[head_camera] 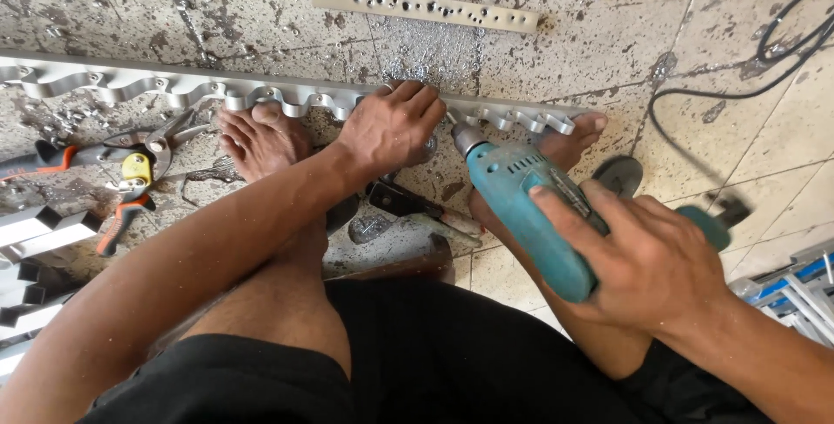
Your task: Drilling a series of holes into a long metal bar using a handheld power drill while sitting on the floor.
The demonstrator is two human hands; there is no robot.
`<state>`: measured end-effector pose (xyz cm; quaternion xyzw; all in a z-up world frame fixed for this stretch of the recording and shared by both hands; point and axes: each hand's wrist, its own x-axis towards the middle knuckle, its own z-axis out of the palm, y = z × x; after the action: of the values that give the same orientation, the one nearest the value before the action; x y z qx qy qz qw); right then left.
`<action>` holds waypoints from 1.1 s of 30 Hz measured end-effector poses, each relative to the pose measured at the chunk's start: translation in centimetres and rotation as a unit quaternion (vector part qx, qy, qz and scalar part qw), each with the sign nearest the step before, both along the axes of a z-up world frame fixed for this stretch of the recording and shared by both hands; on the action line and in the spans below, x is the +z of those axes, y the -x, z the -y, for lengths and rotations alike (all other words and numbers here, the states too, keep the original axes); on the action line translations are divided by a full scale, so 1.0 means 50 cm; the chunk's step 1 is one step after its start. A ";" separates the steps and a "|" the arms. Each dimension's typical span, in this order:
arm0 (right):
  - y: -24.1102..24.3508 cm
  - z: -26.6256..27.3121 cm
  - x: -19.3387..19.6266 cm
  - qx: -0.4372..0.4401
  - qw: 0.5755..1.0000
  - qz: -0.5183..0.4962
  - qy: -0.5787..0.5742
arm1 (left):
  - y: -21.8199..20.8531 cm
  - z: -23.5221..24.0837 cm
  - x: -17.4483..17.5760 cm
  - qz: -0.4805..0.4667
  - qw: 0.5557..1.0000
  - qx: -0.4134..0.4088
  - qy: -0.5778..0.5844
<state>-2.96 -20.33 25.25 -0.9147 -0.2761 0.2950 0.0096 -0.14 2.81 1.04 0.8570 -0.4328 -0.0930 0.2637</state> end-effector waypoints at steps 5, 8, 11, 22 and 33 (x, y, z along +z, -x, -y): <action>-0.024 -0.022 0.021 0.040 0.997 0.070 -0.007 | 0.007 0.003 -0.009 0.101 0.986 -0.044 -0.127; -0.039 -0.023 0.016 0.049 0.995 0.083 -0.013 | -0.004 -0.001 -0.009 0.044 0.997 -0.032 -0.051; -0.040 -0.039 0.015 0.101 0.989 0.107 0.002 | -0.001 -0.006 -0.006 0.036 0.998 -0.033 -0.034; -0.046 -0.076 0.040 0.223 0.961 0.150 0.060 | 0.000 -0.005 -0.007 0.010 1.000 -0.016 0.020; -0.022 -0.034 -0.001 0.162 0.976 0.141 0.025 | -0.004 -0.005 0.001 0.007 1.000 -0.013 0.019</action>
<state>-1.84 -18.62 25.19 -0.8902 -0.4114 0.1680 -0.1002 0.06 3.07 1.09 0.8471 -0.4470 -0.0823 0.2753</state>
